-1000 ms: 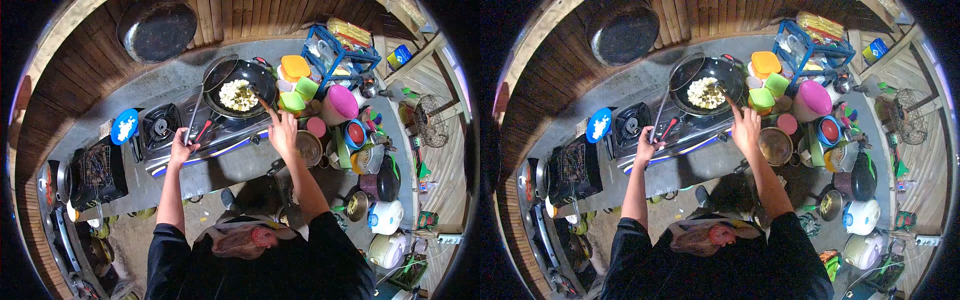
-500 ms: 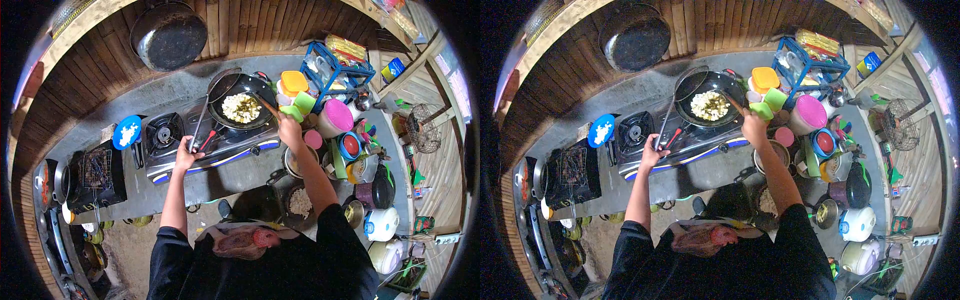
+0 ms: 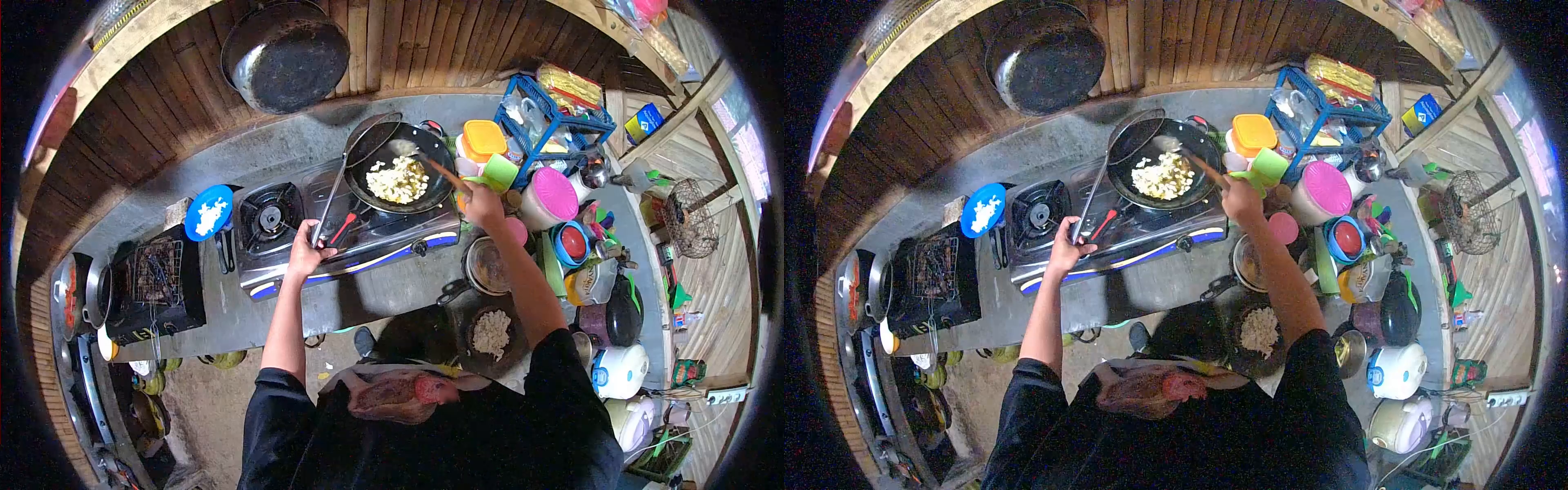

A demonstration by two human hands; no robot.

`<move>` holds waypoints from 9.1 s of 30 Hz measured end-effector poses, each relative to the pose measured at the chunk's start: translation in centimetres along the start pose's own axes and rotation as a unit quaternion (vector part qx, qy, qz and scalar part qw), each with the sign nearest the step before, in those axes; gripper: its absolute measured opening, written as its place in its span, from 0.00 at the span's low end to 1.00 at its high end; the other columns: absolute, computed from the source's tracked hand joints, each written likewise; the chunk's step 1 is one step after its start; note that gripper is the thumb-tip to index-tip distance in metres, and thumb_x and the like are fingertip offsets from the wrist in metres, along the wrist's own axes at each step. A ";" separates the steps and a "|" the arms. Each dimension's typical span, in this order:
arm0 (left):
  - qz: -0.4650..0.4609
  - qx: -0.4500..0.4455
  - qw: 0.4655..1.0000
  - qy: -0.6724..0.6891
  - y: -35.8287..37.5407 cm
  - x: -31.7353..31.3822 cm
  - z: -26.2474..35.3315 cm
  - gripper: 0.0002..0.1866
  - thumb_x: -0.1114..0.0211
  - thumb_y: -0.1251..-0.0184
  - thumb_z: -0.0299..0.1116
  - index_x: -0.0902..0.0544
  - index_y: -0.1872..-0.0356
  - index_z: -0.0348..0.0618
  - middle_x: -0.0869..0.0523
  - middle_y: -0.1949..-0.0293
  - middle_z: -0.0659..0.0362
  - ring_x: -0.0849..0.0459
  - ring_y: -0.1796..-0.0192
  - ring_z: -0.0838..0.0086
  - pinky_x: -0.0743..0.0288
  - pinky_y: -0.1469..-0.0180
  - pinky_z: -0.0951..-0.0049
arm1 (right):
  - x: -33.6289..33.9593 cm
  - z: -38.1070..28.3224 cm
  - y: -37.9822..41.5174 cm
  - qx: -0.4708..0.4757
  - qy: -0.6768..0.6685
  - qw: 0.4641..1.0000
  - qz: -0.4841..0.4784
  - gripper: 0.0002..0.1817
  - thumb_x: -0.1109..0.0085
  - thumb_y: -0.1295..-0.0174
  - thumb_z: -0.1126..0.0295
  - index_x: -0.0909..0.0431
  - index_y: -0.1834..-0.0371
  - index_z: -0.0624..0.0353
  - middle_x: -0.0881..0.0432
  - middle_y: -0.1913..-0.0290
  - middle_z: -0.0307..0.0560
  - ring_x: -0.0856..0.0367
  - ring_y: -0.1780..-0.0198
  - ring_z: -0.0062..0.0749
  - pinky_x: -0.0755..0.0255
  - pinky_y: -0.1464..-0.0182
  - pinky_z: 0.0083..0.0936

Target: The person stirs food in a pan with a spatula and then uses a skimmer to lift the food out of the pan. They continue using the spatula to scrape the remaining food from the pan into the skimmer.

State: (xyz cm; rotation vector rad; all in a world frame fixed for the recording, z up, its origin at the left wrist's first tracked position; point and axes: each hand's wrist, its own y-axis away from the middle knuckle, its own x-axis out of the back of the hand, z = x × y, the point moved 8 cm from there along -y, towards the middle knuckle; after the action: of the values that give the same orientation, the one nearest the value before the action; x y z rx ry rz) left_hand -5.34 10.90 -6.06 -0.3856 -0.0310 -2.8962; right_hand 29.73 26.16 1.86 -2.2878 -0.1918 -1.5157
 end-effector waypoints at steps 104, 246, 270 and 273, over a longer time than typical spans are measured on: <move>-0.029 0.151 0.967 0.202 -0.3 -0.4 3.5 0.13 0.49 0.32 0.36 0.26 0.51 0.43 0.27 0.80 0.67 0.32 0.79 0.85 0.40 0.78 0.84 | 2.1 0.9 1.8 0.083 0.036 0.995 -0.033 0.10 0.46 0.47 0.67 0.20 0.66 0.59 0.21 0.75 0.57 0.22 0.71 0.51 0.27 0.69 0.37; -0.051 0.198 0.936 0.285 0.3 -1.6 2.9 0.11 0.49 0.32 0.38 0.29 0.53 0.47 0.32 0.84 0.68 0.36 0.86 0.85 0.39 0.82 0.83 | 5.2 0.3 1.5 -0.040 0.199 0.979 0.013 0.15 0.50 0.43 0.66 0.25 0.52 0.50 0.23 0.63 0.56 0.21 0.64 0.51 0.27 0.62 0.42; -0.050 0.185 0.936 0.294 0.7 -0.8 4.2 0.12 0.49 0.32 0.38 0.28 0.53 0.46 0.31 0.84 0.67 0.36 0.86 0.84 0.36 0.80 0.82 | -3.9 1.6 3.5 -0.240 -0.398 0.845 -0.266 0.14 0.44 0.42 0.65 0.23 0.54 0.57 0.28 0.77 0.32 0.43 0.86 0.13 0.53 0.86 0.13; -0.045 0.192 0.934 0.298 0.7 -0.6 4.4 0.11 0.49 0.32 0.38 0.28 0.53 0.46 0.31 0.83 0.68 0.36 0.86 0.84 0.35 0.80 0.82 | -3.2 1.8 2.7 -0.173 -0.426 0.858 -0.229 0.14 0.43 0.43 0.66 0.23 0.55 0.56 0.28 0.78 0.32 0.43 0.86 0.13 0.53 0.86 0.13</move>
State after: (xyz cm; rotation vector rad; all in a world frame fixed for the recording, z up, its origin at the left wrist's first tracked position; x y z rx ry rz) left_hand -3.50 10.54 -1.96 0.5735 -0.5133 -2.8667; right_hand 30.87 24.71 -2.28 -3.2474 -0.8052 -0.5907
